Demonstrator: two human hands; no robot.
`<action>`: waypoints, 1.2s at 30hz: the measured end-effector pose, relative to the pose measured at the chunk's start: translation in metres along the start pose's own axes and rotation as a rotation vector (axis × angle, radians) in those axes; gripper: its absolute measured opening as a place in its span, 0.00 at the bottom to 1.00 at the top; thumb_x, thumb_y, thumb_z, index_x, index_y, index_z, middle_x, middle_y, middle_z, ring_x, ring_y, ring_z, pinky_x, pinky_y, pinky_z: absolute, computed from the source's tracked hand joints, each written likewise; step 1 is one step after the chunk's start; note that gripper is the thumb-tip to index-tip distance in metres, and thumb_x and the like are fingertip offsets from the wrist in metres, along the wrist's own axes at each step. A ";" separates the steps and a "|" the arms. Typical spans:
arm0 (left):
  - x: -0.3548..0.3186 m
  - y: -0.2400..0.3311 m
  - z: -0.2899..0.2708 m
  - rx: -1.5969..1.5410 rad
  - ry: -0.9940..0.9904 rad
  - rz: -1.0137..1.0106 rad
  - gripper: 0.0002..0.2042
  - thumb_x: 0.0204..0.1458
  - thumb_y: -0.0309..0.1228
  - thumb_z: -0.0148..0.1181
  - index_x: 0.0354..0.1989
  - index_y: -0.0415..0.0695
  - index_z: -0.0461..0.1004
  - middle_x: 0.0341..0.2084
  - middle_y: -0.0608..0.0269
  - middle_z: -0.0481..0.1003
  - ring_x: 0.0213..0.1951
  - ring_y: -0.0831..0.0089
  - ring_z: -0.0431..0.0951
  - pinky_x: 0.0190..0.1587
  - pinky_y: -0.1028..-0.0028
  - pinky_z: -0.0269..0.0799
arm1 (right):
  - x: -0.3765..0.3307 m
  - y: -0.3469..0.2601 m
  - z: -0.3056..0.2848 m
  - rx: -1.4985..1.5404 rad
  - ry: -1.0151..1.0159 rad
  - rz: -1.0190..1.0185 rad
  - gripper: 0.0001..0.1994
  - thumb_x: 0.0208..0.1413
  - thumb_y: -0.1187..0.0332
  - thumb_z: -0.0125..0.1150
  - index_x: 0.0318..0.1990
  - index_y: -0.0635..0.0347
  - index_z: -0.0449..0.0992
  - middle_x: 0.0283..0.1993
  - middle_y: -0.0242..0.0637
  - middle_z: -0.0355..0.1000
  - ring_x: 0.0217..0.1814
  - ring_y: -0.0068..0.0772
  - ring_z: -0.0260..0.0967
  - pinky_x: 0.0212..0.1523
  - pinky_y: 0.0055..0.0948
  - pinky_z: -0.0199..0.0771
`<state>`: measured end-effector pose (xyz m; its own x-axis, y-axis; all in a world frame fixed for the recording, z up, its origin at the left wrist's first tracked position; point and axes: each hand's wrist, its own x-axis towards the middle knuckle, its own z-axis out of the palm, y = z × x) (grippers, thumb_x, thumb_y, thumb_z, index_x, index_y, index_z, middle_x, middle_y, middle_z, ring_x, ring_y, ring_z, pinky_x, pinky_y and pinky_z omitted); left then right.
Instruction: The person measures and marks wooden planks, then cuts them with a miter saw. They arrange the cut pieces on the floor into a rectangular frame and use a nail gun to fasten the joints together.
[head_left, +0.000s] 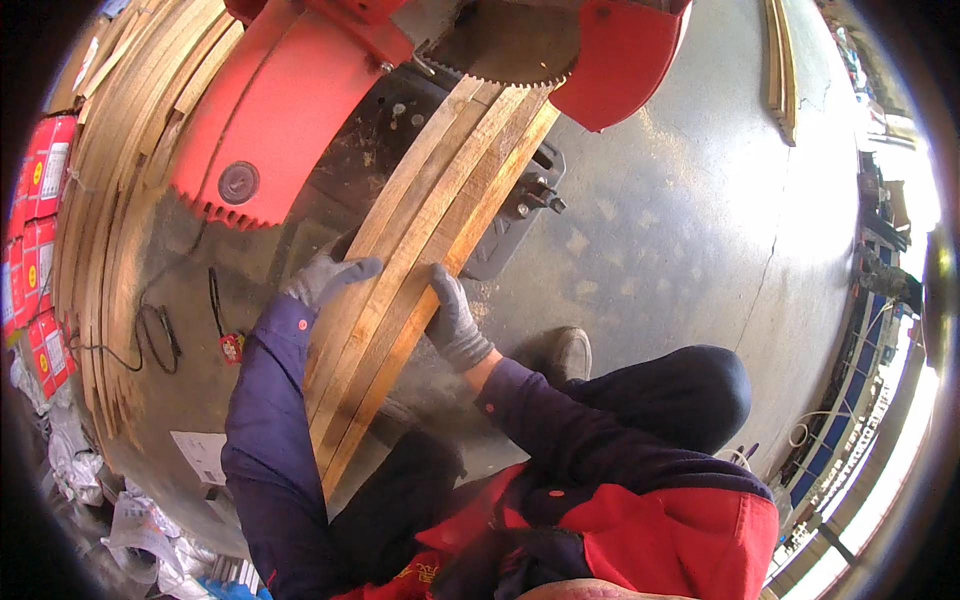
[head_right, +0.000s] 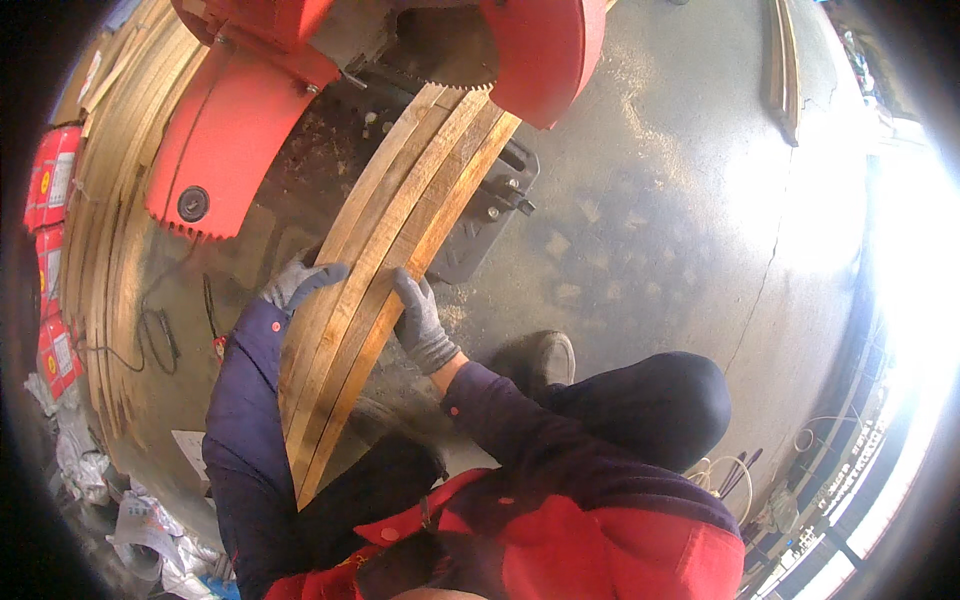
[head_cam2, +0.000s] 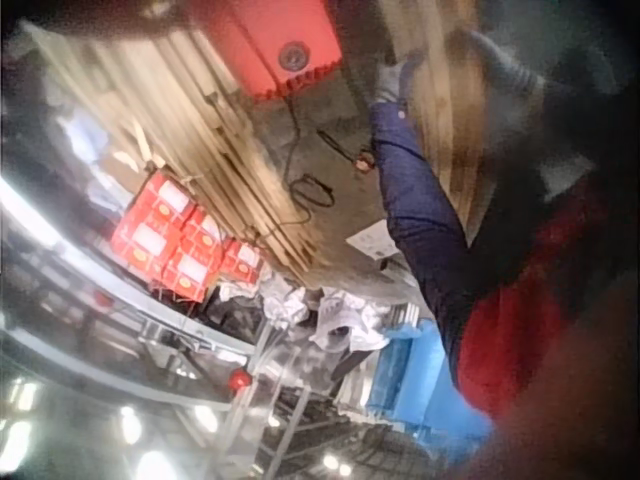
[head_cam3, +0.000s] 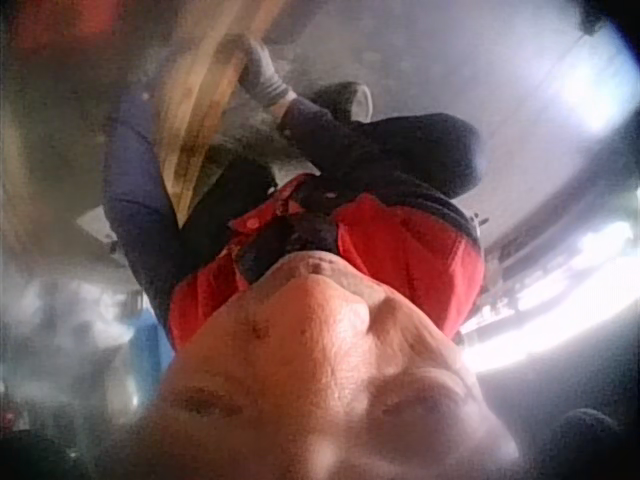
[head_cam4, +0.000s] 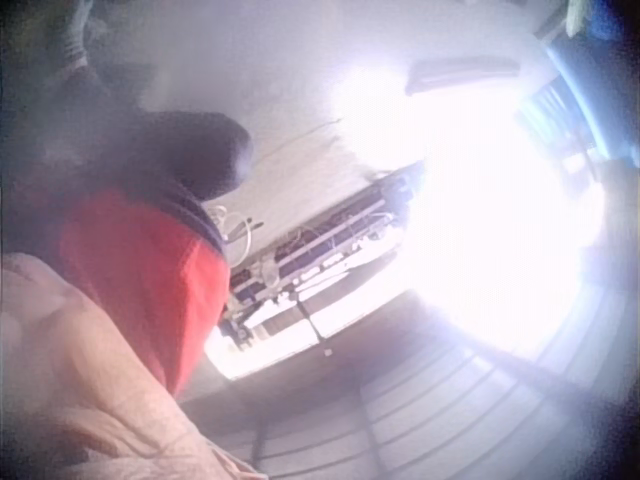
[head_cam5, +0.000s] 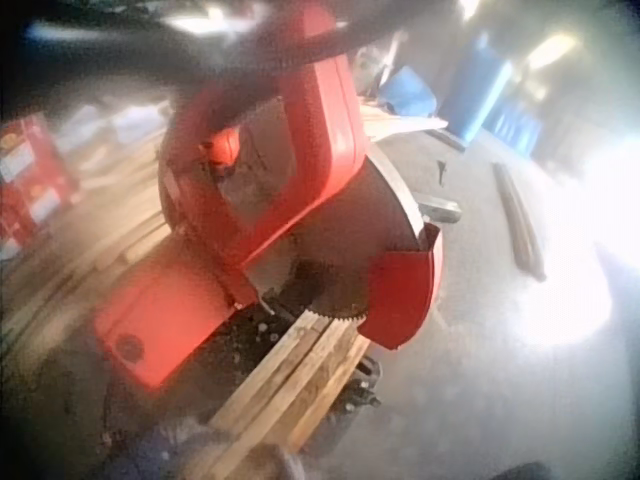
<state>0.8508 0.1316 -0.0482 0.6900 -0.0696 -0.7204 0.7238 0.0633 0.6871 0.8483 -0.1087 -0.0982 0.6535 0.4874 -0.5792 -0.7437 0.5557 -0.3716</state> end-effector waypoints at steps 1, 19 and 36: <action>-0.001 0.001 -0.001 0.045 0.035 -0.017 0.43 0.47 0.47 0.80 0.69 0.41 0.67 0.59 0.57 0.76 0.60 0.69 0.75 0.62 0.68 0.70 | 0.000 0.000 0.000 0.025 -0.019 0.011 0.33 0.63 0.52 0.66 0.67 0.61 0.63 0.62 0.39 0.70 0.63 0.38 0.69 0.62 0.44 0.73; -0.004 0.009 0.001 -0.035 -0.029 0.040 0.42 0.43 0.56 0.79 0.63 0.40 0.75 0.51 0.55 0.80 0.52 0.70 0.79 0.55 0.68 0.74 | -0.004 -0.026 0.011 -0.251 -0.015 0.111 0.34 0.65 0.46 0.62 0.68 0.62 0.65 0.65 0.40 0.68 0.66 0.40 0.68 0.62 0.42 0.72; -0.003 0.017 0.015 0.368 0.163 0.125 0.45 0.48 0.63 0.70 0.57 0.29 0.72 0.46 0.49 0.81 0.47 0.62 0.82 0.50 0.66 0.77 | -0.067 -0.275 0.343 -1.651 -0.473 -1.371 0.14 0.63 0.65 0.59 0.49 0.65 0.81 0.39 0.49 0.81 0.40 0.41 0.82 0.43 0.37 0.80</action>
<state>0.8613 0.1183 -0.0329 0.7851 0.0761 -0.6147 0.6059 -0.3003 0.7367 1.0572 -0.0629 0.2914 0.5163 0.6308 0.5792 0.8237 -0.1804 -0.5376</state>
